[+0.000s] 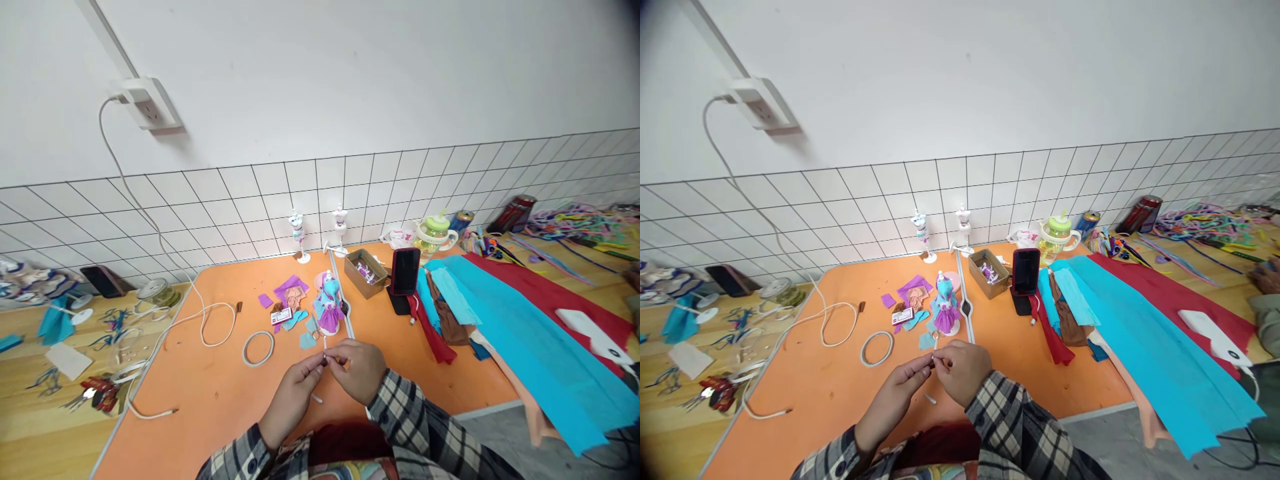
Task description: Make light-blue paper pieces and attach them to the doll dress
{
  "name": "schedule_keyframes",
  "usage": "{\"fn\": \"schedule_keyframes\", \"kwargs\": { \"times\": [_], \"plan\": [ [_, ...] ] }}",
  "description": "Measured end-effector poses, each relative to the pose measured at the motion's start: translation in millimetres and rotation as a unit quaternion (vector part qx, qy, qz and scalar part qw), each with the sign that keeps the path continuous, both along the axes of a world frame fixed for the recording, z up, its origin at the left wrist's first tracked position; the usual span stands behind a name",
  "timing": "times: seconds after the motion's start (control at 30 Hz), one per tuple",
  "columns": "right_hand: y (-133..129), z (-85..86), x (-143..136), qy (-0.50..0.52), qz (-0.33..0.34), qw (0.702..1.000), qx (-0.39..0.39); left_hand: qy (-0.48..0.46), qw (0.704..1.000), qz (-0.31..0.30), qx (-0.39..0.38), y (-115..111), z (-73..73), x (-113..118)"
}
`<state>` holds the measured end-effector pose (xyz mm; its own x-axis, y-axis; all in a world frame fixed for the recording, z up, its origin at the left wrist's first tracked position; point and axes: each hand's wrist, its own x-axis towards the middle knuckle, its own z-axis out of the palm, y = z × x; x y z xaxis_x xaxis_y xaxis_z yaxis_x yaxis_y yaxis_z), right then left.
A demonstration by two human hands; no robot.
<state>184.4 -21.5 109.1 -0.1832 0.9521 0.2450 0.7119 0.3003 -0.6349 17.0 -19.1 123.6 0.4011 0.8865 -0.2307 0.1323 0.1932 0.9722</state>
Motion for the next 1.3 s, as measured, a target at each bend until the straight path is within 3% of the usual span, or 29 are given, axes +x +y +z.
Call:
{"fn": "schedule_keyframes", "kwargs": {
  "times": [0.13, 0.4, 0.6, 0.8, 1.0, 1.1, 1.3],
  "plan": [
    [3, 4.0, 2, 0.001, 0.024, 1.000, -0.006, 0.021, 1.000, 0.016, 0.007, 0, -0.6, -1],
    [5, -2.2, 0, 0.012, -0.004, 1.000, -0.010, 0.044, 0.999, 0.004, 0.027, -2, 3.6, 0],
    [7, -2.8, 0, 0.032, 0.026, 0.999, -0.013, 0.066, 0.997, 0.019, 0.044, 0, -1.3, -3],
    [10, -7.3, -4, 0.096, 0.007, 0.995, -0.011, 0.085, 0.995, 0.019, 0.059, -1, 0.2, -3],
    [10, -6.8, -11, 0.062, -0.022, 0.998, -0.006, 0.083, 0.994, 0.013, 0.063, -1, 6.4, 1],
    [11, -8.6, -13, 0.043, -0.040, 0.998, 0.005, 0.086, 0.994, 0.003, 0.064, -2, 4.5, 1],
    [17, -13.0, -11, 0.114, -0.037, 0.993, -0.006, 0.084, 0.994, 0.010, 0.069, 0, -4.0, -4]
  ]
}}
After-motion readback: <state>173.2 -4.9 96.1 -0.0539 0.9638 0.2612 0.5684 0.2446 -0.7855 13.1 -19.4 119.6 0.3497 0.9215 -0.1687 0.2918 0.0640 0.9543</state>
